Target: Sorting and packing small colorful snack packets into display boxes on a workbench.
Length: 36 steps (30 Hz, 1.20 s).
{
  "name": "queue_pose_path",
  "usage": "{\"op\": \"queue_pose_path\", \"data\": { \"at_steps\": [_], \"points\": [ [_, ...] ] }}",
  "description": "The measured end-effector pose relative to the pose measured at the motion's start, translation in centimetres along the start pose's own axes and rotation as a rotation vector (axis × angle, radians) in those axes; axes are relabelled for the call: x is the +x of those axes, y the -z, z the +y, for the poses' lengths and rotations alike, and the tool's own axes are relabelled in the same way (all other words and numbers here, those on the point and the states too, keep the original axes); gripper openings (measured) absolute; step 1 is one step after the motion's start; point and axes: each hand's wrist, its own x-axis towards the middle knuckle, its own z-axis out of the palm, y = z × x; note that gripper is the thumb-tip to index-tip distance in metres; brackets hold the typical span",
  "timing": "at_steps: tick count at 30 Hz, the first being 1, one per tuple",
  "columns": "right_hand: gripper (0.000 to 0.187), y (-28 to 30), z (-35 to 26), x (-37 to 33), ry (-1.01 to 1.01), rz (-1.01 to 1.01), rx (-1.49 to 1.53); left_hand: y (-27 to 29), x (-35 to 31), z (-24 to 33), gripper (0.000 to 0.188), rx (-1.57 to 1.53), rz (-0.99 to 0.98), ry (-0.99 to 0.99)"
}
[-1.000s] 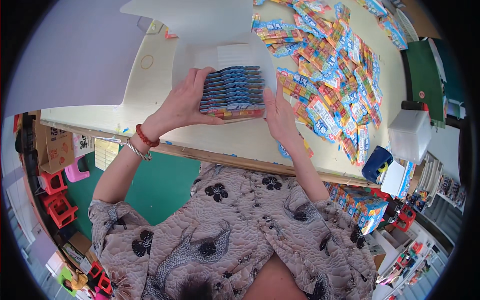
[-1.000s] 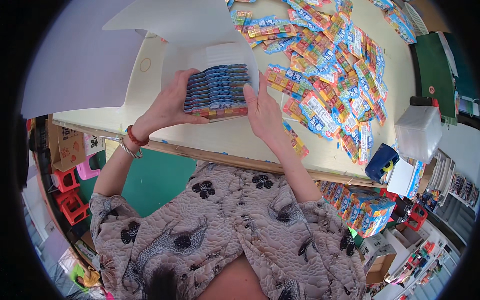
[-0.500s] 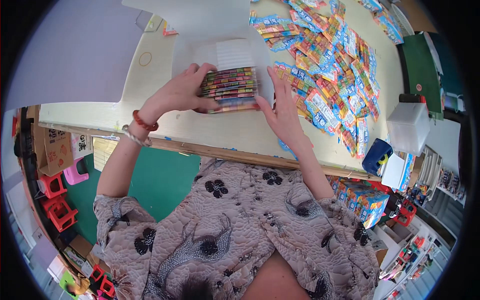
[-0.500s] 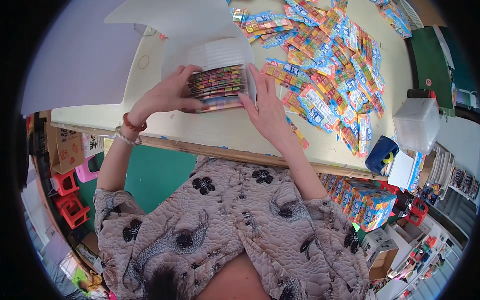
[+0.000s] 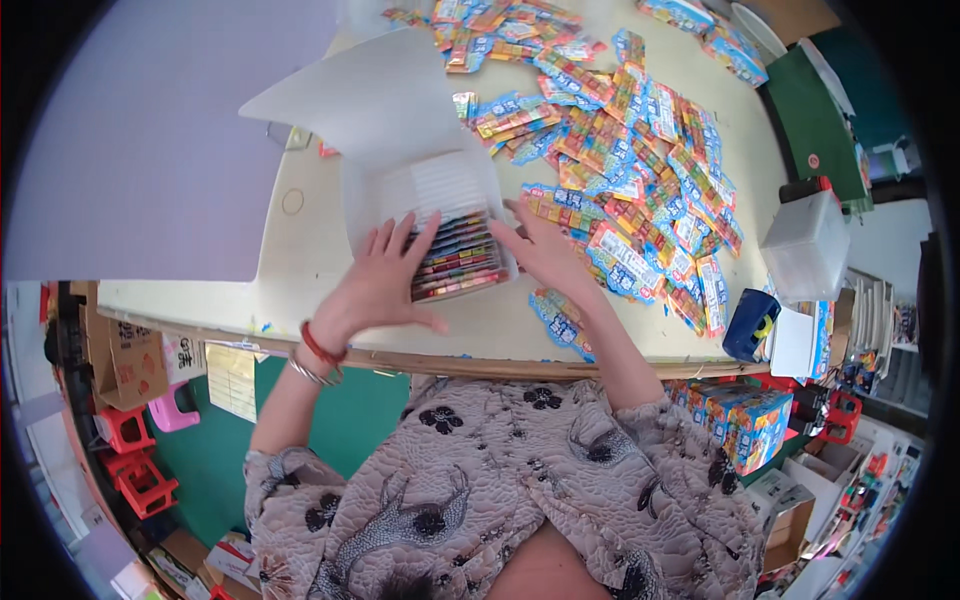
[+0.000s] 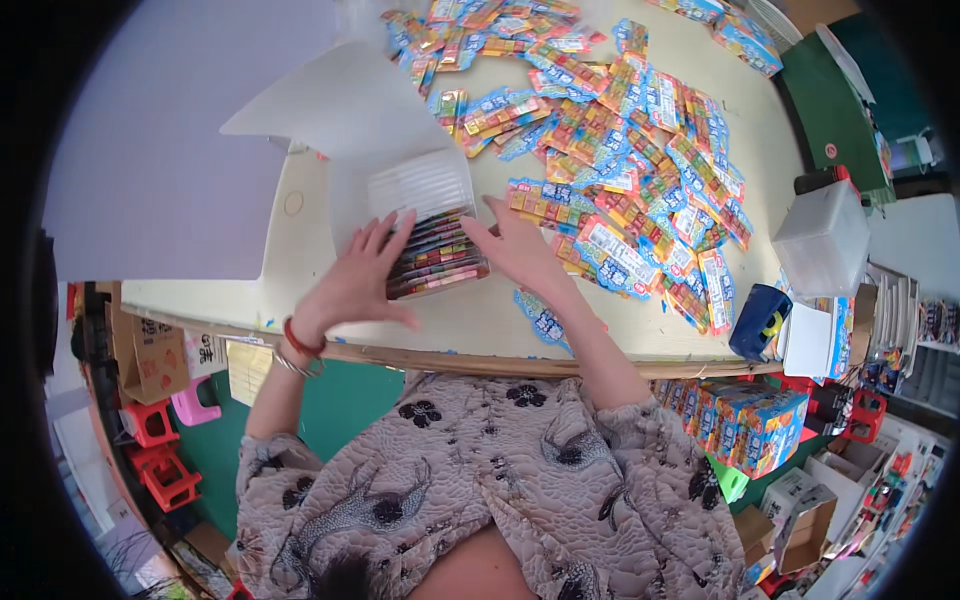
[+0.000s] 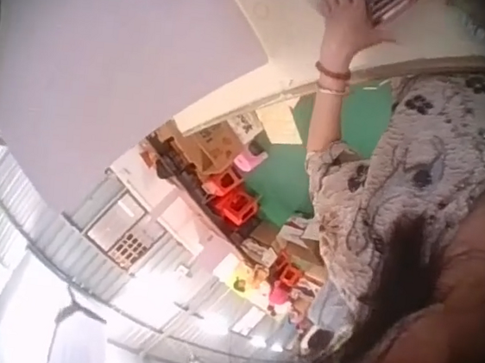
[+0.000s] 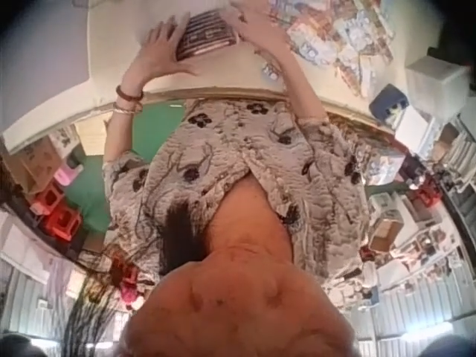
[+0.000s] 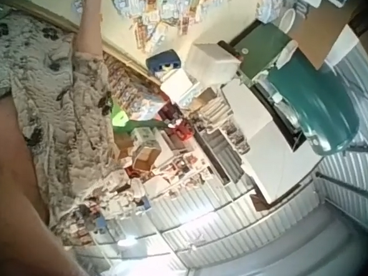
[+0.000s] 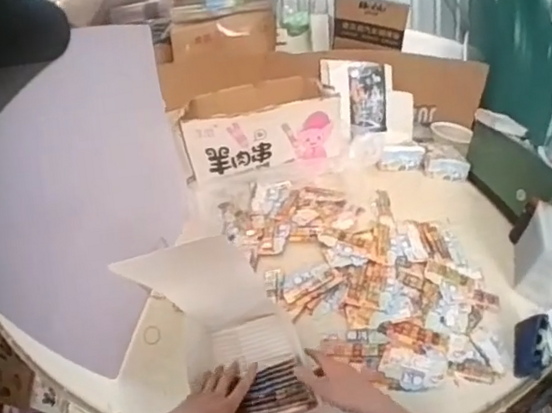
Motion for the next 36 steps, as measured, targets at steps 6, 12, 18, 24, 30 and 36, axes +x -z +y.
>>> {"op": "queue_pose_path", "data": {
  "at_steps": [6,12,18,24,30,36],
  "points": [
    [0.042,-1.9,0.7,-0.5,0.235,-0.030,-0.270,-2.6,-0.4,2.6,0.104,0.245,0.221,0.120],
    [0.041,-1.8,1.1,0.7,0.315,0.234,-0.137,-1.9,2.7,1.6,0.096,0.323,0.343,0.125],
    [0.040,-0.5,0.3,7.6,0.234,0.234,-0.196,-0.6,8.0,-2.0,0.109,0.284,0.287,0.069],
    [0.032,2.6,2.9,5.3,0.266,0.277,-0.002,0.2,7.9,-1.9,0.130,0.332,0.156,0.110],
    [0.028,11.6,10.5,4.8,0.107,0.673,-0.063,3.2,9.5,2.8,0.094,-0.040,0.390,-0.127],
    [0.082,12.6,9.9,11.2,-0.252,0.715,-0.477,-5.1,20.1,9.9,0.059,-0.624,0.468,-0.111]
  ]
}}
